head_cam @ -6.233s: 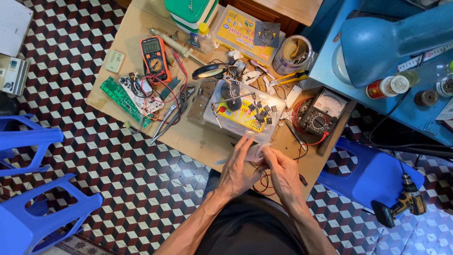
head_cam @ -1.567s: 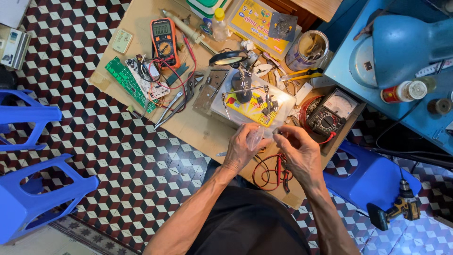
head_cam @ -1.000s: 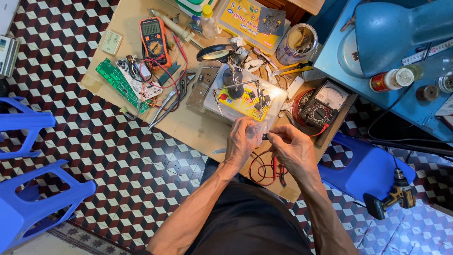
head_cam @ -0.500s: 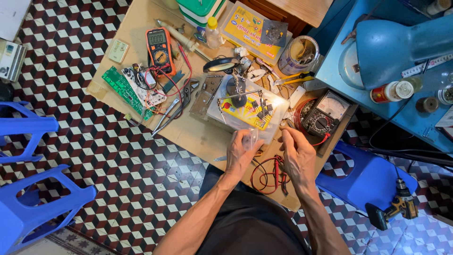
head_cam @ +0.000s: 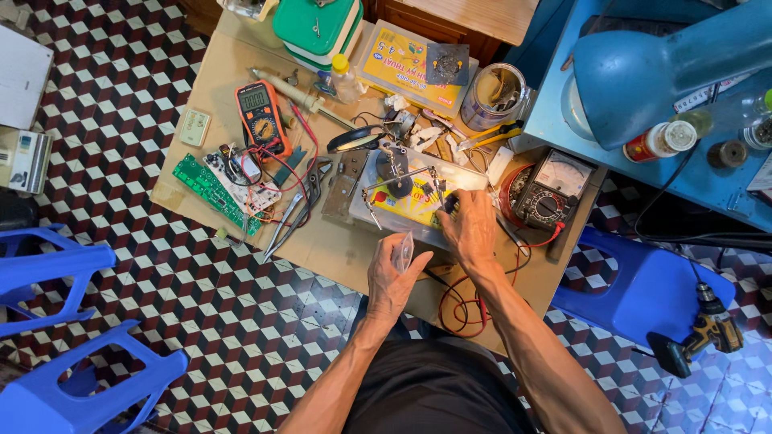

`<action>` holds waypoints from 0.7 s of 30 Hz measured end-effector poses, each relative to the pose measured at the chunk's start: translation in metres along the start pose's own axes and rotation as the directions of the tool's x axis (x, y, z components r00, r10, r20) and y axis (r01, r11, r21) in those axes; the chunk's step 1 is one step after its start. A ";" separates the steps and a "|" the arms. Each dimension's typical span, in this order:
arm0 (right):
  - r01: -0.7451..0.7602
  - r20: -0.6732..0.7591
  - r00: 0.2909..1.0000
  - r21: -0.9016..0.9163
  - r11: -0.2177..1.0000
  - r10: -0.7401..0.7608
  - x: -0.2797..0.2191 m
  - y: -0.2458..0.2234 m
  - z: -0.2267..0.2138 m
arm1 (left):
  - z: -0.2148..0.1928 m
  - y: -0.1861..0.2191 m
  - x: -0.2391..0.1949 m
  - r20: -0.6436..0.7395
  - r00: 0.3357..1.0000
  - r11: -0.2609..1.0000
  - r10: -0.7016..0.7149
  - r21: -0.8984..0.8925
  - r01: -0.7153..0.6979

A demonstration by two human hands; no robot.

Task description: The person handles small electronic components and tools on a cluttered workbench. They use pliers to trim wires, place components into a small plastic bag, and organize items into a yellow compartmentalized box. The person also moves a book and other tools on the table.

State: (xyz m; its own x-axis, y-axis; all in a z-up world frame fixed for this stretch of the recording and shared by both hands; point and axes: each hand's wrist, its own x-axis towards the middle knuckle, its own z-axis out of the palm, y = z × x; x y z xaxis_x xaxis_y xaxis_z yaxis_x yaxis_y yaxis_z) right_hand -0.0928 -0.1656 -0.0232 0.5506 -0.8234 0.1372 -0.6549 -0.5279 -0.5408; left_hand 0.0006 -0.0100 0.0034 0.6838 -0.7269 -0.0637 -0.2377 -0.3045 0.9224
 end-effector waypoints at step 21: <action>-0.002 0.075 0.997 0.077 0.997 -0.003 -0.013 0.007 -0.012 | -0.002 0.004 -0.004 0.046 0.993 0.993 -0.112 0.030 0.111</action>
State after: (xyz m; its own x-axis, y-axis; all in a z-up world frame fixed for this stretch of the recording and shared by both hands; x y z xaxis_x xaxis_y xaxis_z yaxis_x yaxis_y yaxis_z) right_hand -0.1109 -0.1607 -0.0190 0.5900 -0.8038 0.0767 -0.6144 -0.5086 -0.6032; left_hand -0.0016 -0.0066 0.0083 0.6740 -0.7153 -0.1842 -0.1806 -0.4014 0.8979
